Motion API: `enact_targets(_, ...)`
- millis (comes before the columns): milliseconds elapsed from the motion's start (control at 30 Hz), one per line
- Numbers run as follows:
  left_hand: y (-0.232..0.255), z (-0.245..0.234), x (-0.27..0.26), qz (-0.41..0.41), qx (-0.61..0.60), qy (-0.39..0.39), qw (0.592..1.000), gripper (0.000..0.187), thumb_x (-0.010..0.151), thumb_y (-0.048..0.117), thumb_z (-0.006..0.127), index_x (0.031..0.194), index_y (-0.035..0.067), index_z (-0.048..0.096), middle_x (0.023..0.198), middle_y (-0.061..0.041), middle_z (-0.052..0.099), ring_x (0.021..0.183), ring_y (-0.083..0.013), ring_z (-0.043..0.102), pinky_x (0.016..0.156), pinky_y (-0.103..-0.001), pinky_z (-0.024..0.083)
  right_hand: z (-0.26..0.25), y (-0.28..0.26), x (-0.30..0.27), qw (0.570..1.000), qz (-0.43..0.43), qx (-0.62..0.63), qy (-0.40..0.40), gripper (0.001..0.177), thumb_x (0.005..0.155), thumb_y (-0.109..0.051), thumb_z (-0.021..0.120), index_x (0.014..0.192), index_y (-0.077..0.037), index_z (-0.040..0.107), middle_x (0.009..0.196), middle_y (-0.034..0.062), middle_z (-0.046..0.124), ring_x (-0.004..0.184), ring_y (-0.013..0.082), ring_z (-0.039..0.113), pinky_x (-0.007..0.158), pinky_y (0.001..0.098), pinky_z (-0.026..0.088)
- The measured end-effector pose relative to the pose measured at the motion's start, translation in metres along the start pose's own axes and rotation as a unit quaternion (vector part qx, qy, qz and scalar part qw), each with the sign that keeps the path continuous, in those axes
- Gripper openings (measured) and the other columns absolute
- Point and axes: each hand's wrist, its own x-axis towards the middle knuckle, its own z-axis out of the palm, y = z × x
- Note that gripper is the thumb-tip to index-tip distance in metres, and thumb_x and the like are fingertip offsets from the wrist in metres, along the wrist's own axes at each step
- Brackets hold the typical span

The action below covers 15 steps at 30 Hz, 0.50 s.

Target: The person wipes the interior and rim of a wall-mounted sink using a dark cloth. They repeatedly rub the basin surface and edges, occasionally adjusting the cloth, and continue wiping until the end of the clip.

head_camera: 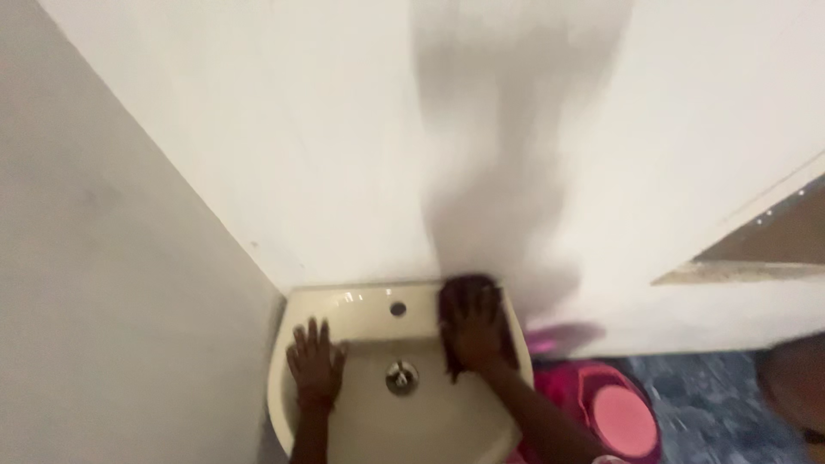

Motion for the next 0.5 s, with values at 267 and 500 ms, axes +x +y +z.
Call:
enact_targets(267, 0.004, 0.004, 0.001, -0.018, -0.112, 0.040, 0.993, 0.090, 0.093, 0.051, 0.051, 0.162, 0.004, 0.016, 0.166, -0.015, 0.022, 0.156, -0.0399, 0.011, 0.121, -0.059, 0.007, 0.013, -0.153, 0.036, 0.972, -0.227, 0.052, -0.009, 0.058, 0.108, -0.038, 0.051, 0.153, -0.003, 0.047, 0.159, 0.0272, 0.045, 0.148, 0.0430, 0.041, 0.126, 0.0591, 0.026)
enact_targets(500, 0.007, 0.001, 0.004, -0.031, -0.211, 0.106, 0.971, 0.083, 0.096, 0.047, 0.049, 0.162, 0.003, 0.024, 0.167, -0.020, 0.022, 0.156, -0.0406, 0.014, 0.122, -0.060, 0.007, 0.024, -0.206, 0.043, 0.843, -0.440, 0.079, 0.301, 0.064, 0.083, -0.036, 0.058, 0.140, -0.007, 0.051, 0.140, 0.0186, 0.061, 0.134, 0.0391, 0.052, 0.110, 0.0557, 0.035)
